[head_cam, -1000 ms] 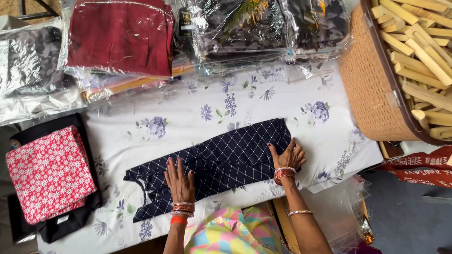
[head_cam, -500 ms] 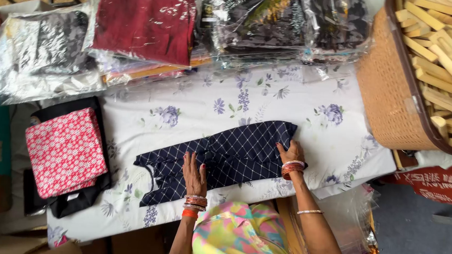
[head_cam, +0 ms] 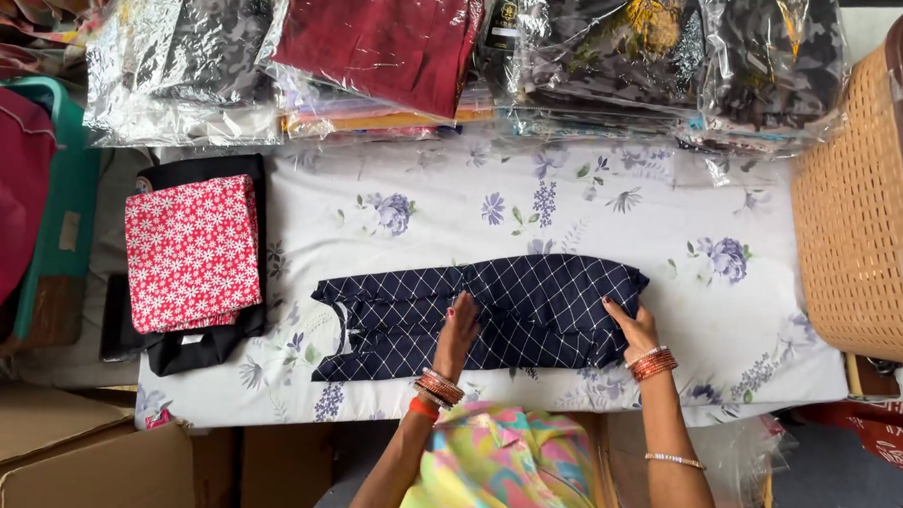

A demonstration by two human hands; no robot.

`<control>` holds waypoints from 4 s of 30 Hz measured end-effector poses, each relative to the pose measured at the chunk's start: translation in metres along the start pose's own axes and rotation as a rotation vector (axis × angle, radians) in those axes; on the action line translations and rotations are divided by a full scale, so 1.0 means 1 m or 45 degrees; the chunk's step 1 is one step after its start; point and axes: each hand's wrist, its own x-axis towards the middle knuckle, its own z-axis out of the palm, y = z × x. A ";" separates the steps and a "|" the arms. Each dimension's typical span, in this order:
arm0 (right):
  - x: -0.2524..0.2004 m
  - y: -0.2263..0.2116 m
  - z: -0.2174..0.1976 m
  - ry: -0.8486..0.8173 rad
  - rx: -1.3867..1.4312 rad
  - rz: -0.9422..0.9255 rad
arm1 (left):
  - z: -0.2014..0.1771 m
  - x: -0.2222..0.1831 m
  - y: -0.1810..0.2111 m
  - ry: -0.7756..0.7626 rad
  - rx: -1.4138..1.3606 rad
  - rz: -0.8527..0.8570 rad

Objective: The person is folding clothes at the folding station.

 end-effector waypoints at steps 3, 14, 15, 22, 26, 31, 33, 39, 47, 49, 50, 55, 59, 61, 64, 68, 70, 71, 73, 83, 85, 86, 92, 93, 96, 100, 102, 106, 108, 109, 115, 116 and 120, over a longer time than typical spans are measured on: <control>-0.021 -0.019 0.019 -0.087 0.162 0.134 | 0.016 0.001 0.003 -0.034 -0.340 -0.383; -0.056 -0.026 0.185 -0.618 -0.076 -0.049 | 0.002 -0.015 -0.003 -0.081 -0.602 -0.595; -0.064 -0.029 0.207 -0.635 -0.087 -0.053 | -0.012 -0.020 -0.015 -0.068 -0.610 -0.581; -0.048 0.068 0.304 -0.620 -0.578 -0.560 | -0.099 -0.118 0.017 0.659 -0.441 -0.470; -0.078 0.049 0.331 -0.609 -0.677 -0.310 | -0.124 -0.174 0.032 1.037 -0.551 -0.405; -0.069 0.080 0.353 -0.642 -0.854 -0.380 | -0.127 -0.203 0.057 1.189 -0.520 -0.295; -0.077 0.081 0.360 -0.636 -0.860 -0.305 | -0.129 -0.212 0.061 1.215 -0.482 -0.294; -0.090 0.088 0.392 -0.613 -0.862 -0.452 | -0.157 -0.215 0.067 1.120 -0.510 -0.303; -0.128 0.072 0.425 -0.579 -0.814 -0.434 | -0.190 -0.211 0.077 1.037 -0.433 -0.309; -0.135 0.074 0.431 -0.611 -0.771 -0.474 | -0.195 -0.210 0.078 1.017 -0.407 -0.349; -0.138 0.075 0.432 -0.648 -0.735 -0.522 | -0.197 -0.208 0.077 1.002 -0.389 -0.381; -0.150 0.069 0.441 -0.673 -0.763 -0.589 | -0.205 -0.194 0.085 0.868 -0.295 -0.464; -0.190 -0.007 0.435 -1.091 -0.822 -0.389 | -0.207 -0.189 0.092 0.728 -0.046 -0.416; -0.190 -0.005 0.422 -0.990 -0.922 -0.478 | -0.202 -0.188 0.108 0.661 0.098 -0.308; -0.170 0.007 0.382 -0.675 -1.018 -0.915 | -0.189 -0.171 0.140 0.529 0.492 -0.102; -0.143 -0.009 0.312 -0.144 -1.086 -1.388 | -0.165 -0.118 0.169 0.210 1.181 0.389; -0.133 -0.005 0.293 -0.014 -1.278 -1.366 | -0.151 -0.090 0.167 0.028 1.288 0.466; -0.129 -0.003 0.282 0.085 -1.461 -1.341 | -0.143 -0.078 0.166 -0.126 1.399 0.535; -0.120 0.008 0.278 0.031 -1.568 -1.331 | -0.138 -0.053 0.151 -0.254 1.569 0.538; -0.106 0.023 0.278 -0.094 -1.803 -0.959 | -0.168 -0.002 0.143 0.037 2.142 0.148; -0.104 0.029 0.272 -0.102 -1.686 -1.012 | -0.164 -0.003 0.147 0.013 2.176 0.116; -0.102 0.032 0.270 -0.125 -1.566 -1.063 | -0.163 -0.003 0.150 -0.006 2.212 0.069; -0.127 0.039 0.261 0.252 -1.137 -0.253 | -0.156 -0.028 0.142 0.311 1.782 0.445; -0.121 0.051 0.259 0.246 -1.135 -0.260 | -0.158 -0.034 0.131 0.320 1.785 0.447; -0.107 0.058 0.257 0.178 -0.998 -0.470 | -0.169 -0.041 0.098 0.327 1.156 -0.025; -0.076 0.059 0.249 -0.050 -0.748 -0.124 | -0.176 -0.038 0.067 0.321 0.109 -0.726; -0.048 0.089 0.249 -0.123 -0.597 -0.089 | -0.176 -0.038 0.064 0.410 -0.028 -0.873; -0.055 0.063 0.255 -0.257 -0.675 -0.238 | -0.176 -0.037 0.059 0.457 -0.245 -0.923; -0.076 0.023 0.258 -0.392 -0.634 -0.232 | -0.172 -0.035 0.055 0.505 -0.244 -0.915; -0.084 0.011 0.259 -0.473 -0.598 -0.431 | -0.171 -0.036 0.052 0.526 -0.255 -0.905; -0.129 -0.039 0.262 -0.760 -0.911 -1.254 | -0.139 -0.037 0.032 0.698 -0.339 -0.820; -0.136 -0.045 0.258 -0.855 -1.068 -1.355 | -0.130 -0.036 0.031 0.703 -0.367 -0.809; -0.170 -0.081 0.230 -1.097 -1.334 -1.530 | -0.112 -0.043 0.029 0.721 -0.491 -0.761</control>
